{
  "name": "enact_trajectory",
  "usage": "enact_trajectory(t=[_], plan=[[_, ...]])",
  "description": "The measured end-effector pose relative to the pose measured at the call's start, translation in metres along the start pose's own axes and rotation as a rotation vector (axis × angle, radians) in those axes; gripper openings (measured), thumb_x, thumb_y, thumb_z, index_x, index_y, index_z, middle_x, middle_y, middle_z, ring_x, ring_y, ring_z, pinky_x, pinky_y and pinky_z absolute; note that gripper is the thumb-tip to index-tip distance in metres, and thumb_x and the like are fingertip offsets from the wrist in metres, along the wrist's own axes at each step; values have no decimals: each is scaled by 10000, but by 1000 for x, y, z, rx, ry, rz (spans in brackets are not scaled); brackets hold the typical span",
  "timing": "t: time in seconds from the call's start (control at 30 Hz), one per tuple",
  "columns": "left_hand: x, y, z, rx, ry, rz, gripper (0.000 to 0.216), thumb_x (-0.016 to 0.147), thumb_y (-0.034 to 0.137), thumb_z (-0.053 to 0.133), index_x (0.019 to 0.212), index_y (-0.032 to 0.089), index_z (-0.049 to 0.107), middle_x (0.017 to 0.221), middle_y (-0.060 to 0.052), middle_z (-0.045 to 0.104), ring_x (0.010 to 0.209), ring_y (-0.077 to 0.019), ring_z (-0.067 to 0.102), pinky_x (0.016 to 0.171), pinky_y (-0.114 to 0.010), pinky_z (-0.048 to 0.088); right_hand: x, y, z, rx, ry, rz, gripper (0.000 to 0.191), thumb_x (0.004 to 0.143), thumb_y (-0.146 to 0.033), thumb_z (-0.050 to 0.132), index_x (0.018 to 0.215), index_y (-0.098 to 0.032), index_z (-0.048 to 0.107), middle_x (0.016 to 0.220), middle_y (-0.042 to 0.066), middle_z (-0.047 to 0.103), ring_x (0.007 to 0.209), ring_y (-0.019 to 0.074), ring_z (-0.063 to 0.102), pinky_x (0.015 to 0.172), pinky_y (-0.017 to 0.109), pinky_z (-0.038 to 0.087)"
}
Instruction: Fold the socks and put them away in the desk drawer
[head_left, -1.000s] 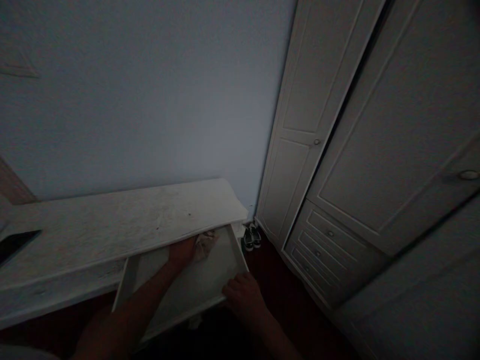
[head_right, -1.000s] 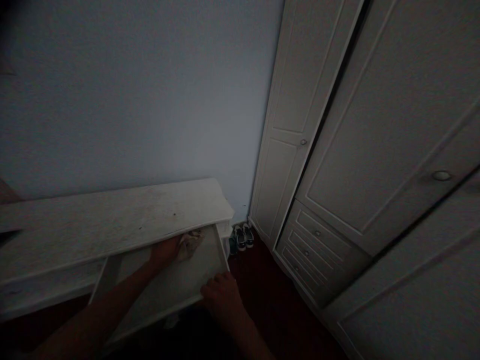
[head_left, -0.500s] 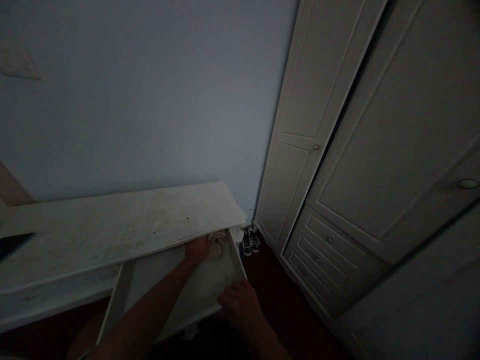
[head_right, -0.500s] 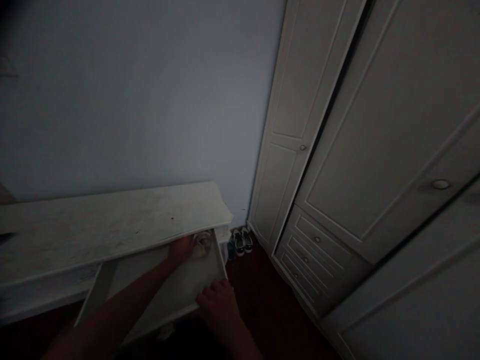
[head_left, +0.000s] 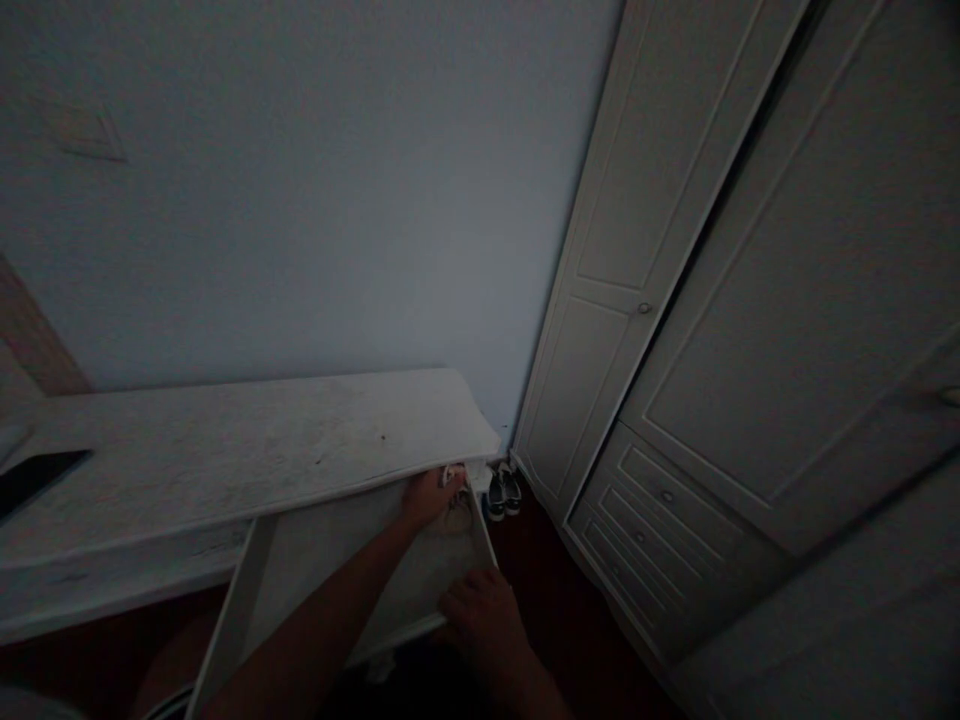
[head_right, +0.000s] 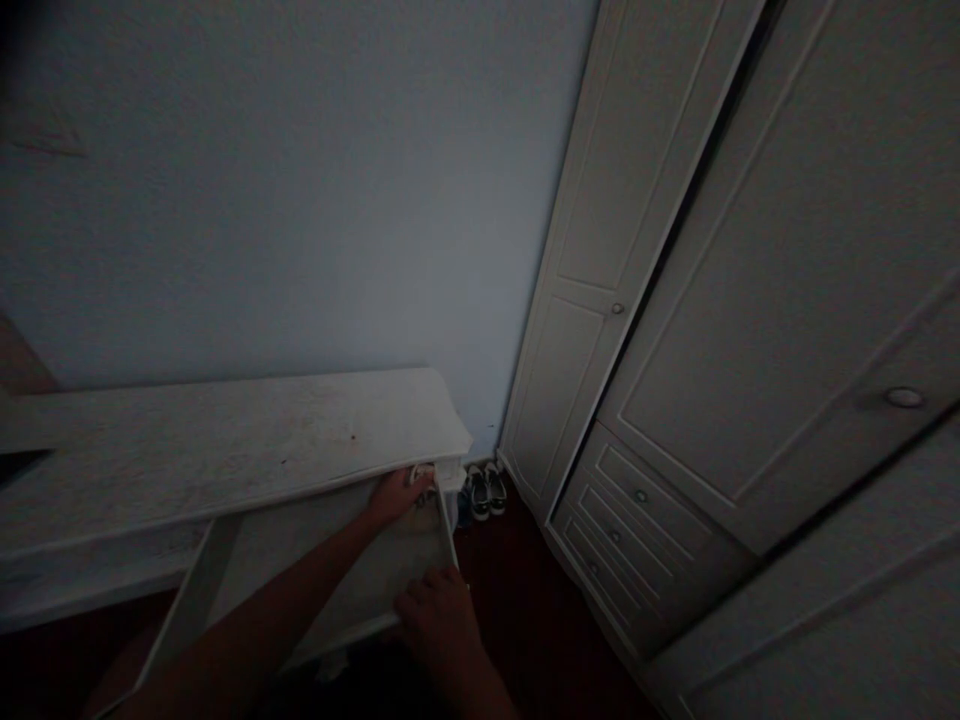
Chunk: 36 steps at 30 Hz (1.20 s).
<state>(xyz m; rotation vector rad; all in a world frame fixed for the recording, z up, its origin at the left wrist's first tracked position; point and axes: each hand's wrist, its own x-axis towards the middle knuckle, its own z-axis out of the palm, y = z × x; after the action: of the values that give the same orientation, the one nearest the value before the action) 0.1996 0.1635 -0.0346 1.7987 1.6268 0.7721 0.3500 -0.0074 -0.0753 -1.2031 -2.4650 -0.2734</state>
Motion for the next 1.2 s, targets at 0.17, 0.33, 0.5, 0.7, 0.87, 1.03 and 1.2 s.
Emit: enact_trajectory(t=[0.17, 0.33, 0.5, 0.7, 0.87, 1.03, 1.2], plan=[[-5, -7, 5, -196, -119, 115, 591, 836, 532, 733, 1352, 264, 623, 1358, -68, 724, 1236, -270, 668, 1045, -349, 493, 0, 2, 1, 9, -9, -13, 380, 875, -599, 802, 904, -258, 636, 856, -37, 734, 830, 210, 605, 733, 358, 386], [-14, -13, 14, -359, -219, 153, 637, 745, 545, 791, 1257, 211, 610, 1123, -57, 773, 1018, -239, 716, 866, -314, 564, 0, 5, 7, 2, 50, -48, 364, 937, -586, 739, 861, -254, 610, 806, -44, 720, 796, 202, 606, 726, 365, 377], [-29, -10, 17, -380, -268, 146, 609, 696, 623, 812, 1116, 221, 628, 1007, -21, 752, 917, -212, 689, 784, -295, 546, -1, 6, 7, 18, 93, -46, 358, 926, -582, 752, 883, -250, 625, 822, -30, 733, 821, 209, 627, 753, 357, 401], [-47, -2, 13, -271, -375, 169, 608, 696, 692, 784, 1043, 208, 662, 918, -10, 750, 832, -200, 678, 715, -287, 526, -11, -3, 10, 115, 347, -73, 225, 1017, -456, 676, 1123, -258, 684, 964, 9, 781, 844, 206, 671, 788, 357, 471], [-62, 15, 6, -96, -467, 257, 562, 830, 747, 635, 1032, 237, 754, 1020, -33, 798, 953, -240, 713, 827, -315, 532, -30, -6, 4, 151, 510, 13, 186, 1042, -332, 641, 1191, -236, 698, 1015, 55, 771, 914, 216, 701, 838, 362, 521], [-75, 35, 0, 92, -532, 341, 609, 892, 790, 517, 1003, 270, 814, 1012, -63, 822, 951, -292, 747, 817, -350, 531, -48, 6, -6, 87, 583, 123, 188, 1067, -269, 576, 1207, -237, 698, 1027, 67, 769, 919, 223, 707, 826, 378, 537], [-85, 44, -6, 206, -581, 469, 498, 911, 691, 563, 930, 270, 827, 858, -57, 804, 819, -279, 745, 740, -344, 526, -51, 8, -9, 96, 614, 134, 199, 1041, -232, 604, 1216, -245, 698, 1022, 68, 760, 901, 219, 707, 775, 363, 555]])
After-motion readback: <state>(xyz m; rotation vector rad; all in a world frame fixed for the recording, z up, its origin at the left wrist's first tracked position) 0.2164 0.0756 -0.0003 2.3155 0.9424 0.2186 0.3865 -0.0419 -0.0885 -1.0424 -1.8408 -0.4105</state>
